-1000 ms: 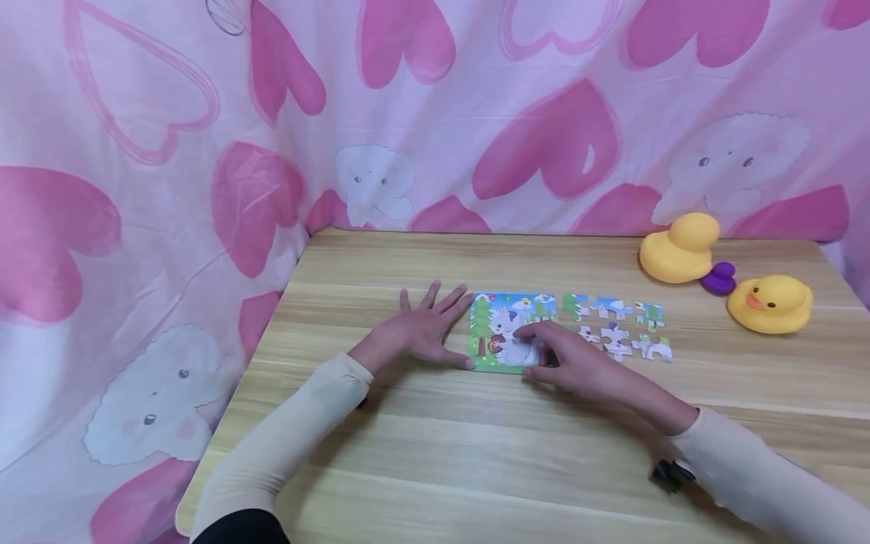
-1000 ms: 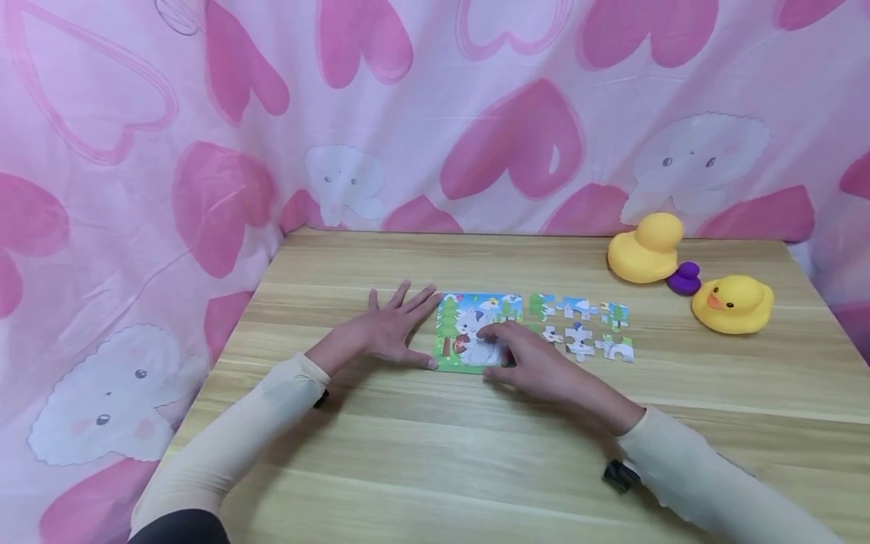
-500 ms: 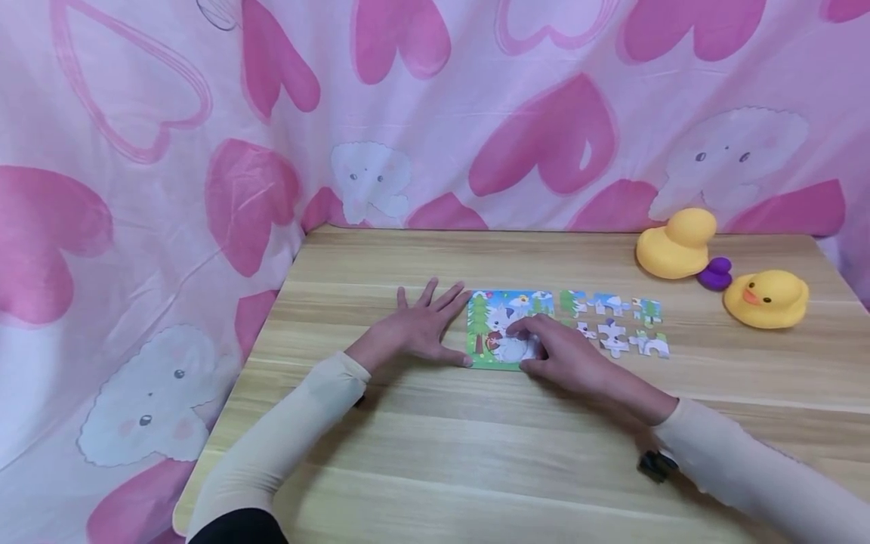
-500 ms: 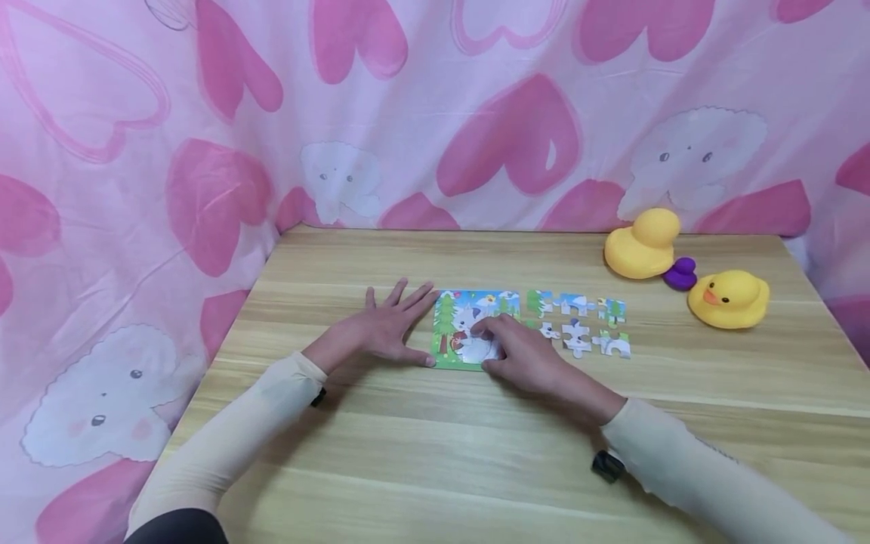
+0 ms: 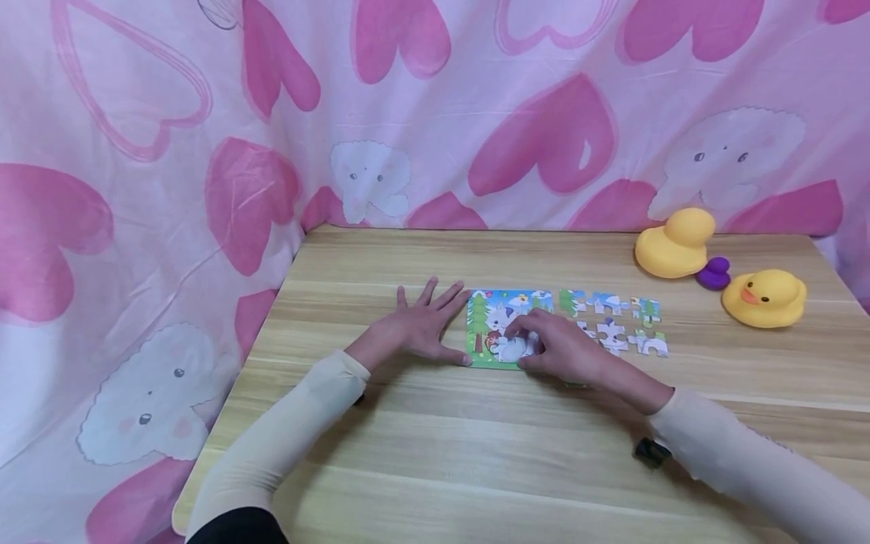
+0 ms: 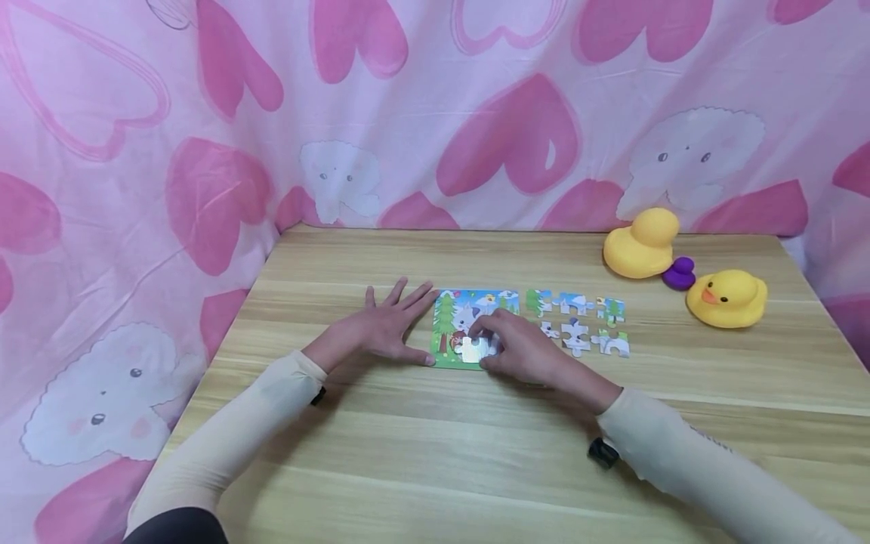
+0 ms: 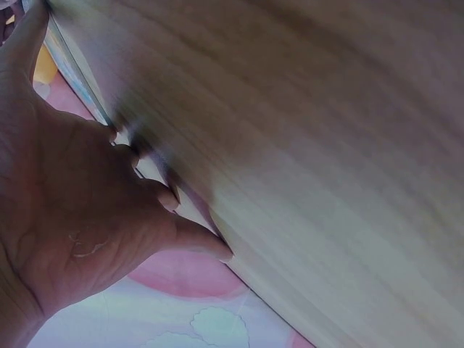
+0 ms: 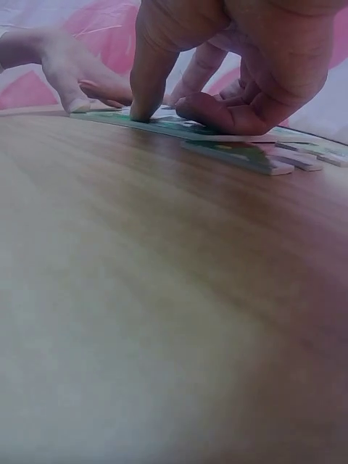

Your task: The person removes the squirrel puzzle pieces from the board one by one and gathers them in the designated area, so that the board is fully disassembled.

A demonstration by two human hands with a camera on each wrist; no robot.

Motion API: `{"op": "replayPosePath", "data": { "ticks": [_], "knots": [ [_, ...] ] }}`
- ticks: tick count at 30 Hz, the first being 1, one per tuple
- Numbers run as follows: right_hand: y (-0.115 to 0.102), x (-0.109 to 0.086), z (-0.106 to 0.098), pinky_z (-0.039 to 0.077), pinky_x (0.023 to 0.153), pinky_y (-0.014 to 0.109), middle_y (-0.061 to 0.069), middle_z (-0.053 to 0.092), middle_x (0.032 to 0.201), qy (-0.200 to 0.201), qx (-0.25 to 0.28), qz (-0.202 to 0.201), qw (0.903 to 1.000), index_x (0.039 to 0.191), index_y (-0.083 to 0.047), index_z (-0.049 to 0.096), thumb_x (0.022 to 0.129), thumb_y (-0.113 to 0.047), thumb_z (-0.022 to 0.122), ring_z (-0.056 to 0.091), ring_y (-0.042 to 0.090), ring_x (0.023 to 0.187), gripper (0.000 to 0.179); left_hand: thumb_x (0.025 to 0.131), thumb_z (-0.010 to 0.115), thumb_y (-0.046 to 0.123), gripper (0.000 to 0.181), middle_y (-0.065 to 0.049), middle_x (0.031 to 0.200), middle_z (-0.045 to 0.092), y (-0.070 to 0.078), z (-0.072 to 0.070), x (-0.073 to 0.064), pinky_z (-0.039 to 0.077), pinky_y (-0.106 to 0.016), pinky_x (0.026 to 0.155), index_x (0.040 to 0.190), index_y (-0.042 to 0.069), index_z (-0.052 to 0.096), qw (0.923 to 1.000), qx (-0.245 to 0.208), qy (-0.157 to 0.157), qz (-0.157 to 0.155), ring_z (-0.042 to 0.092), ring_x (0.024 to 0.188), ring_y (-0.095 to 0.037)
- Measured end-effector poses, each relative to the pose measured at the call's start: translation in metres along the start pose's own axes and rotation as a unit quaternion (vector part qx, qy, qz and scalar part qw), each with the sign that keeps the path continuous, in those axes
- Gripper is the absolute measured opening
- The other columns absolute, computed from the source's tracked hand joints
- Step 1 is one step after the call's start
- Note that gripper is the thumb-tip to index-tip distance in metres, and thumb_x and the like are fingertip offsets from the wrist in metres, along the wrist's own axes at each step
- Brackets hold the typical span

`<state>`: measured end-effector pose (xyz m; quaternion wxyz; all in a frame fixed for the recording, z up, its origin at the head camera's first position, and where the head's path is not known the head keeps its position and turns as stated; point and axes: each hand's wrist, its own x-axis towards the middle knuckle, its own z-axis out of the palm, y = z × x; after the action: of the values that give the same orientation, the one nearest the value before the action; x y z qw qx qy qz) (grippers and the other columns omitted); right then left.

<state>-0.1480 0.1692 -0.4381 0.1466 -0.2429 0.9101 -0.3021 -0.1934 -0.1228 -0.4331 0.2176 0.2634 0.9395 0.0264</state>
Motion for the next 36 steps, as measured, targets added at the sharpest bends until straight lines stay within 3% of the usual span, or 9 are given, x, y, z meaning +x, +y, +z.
{"op": "replayPosePath", "data": {
  "ticks": [9,13,20,24,30,36],
  "knots": [
    [0.000,0.001,0.000,0.053,0.071,0.027,-0.003,0.067,0.107,0.011,-0.009,-0.017,0.9998,0.128,-0.025,0.074,0.083,-0.021,0.087,0.058,0.014,0.087,0.047,0.078,0.057,0.093,0.126,0.011,0.180,-0.012,0.000,0.000,0.000,0.001,-0.090,0.115,0.170,0.038,-0.008,1.0000,0.002,-0.002,0.000,-0.011,0.166,-0.041],
    [0.003,-0.001,-0.002,0.054,0.071,0.027,-0.004,0.069,0.105,0.010,0.015,-0.007,0.9998,0.127,-0.025,0.073,0.086,-0.024,0.087,0.060,0.014,0.085,0.043,0.079,0.057,0.094,0.126,0.011,0.180,-0.013,0.000,0.000,0.000,0.001,-0.090,0.115,0.170,0.037,-0.008,1.0000,0.003,-0.002,0.001,-0.011,0.166,-0.041],
    [0.016,-0.024,-0.021,0.052,0.063,0.026,-0.004,0.067,0.097,0.008,0.029,0.000,0.9995,0.127,-0.028,0.071,0.087,-0.023,0.087,0.059,0.015,0.076,0.043,0.079,0.056,0.094,0.126,0.012,0.180,-0.013,0.001,0.000,0.000,0.002,-0.089,0.116,0.170,0.037,-0.008,1.0000,0.008,-0.001,-0.002,-0.011,0.166,-0.041],
    [0.028,-0.045,-0.036,0.050,0.061,0.023,-0.004,0.065,0.094,0.021,0.004,-0.006,0.9998,0.127,-0.027,0.071,0.086,-0.019,0.088,0.058,0.014,0.075,0.045,0.079,0.056,0.094,0.125,0.011,0.180,-0.012,0.001,-0.001,-0.002,0.002,-0.089,0.116,0.170,0.037,-0.008,1.0000,0.005,0.000,-0.004,-0.010,0.167,-0.041],
    [0.046,-0.075,-0.055,0.046,0.062,0.022,-0.007,0.064,0.095,0.025,-0.081,0.015,0.9963,0.125,-0.026,0.073,0.083,-0.021,0.090,0.054,0.009,0.075,0.046,0.078,0.057,0.093,0.125,0.012,0.180,-0.012,0.000,0.000,-0.002,0.002,-0.090,0.116,0.170,0.038,-0.007,1.0000,0.003,0.000,-0.007,-0.010,0.167,-0.040],
    [0.059,-0.096,-0.061,0.041,0.060,0.021,-0.010,0.058,0.085,0.021,-0.132,0.026,0.9907,0.123,-0.026,0.074,0.081,-0.022,0.090,0.049,0.005,0.071,0.045,0.078,0.057,0.093,0.125,0.012,0.180,-0.013,0.000,0.000,0.000,0.000,-0.089,0.116,0.170,0.039,-0.009,1.0000,0.001,-0.003,-0.005,-0.011,0.166,-0.041]
  ]
}}
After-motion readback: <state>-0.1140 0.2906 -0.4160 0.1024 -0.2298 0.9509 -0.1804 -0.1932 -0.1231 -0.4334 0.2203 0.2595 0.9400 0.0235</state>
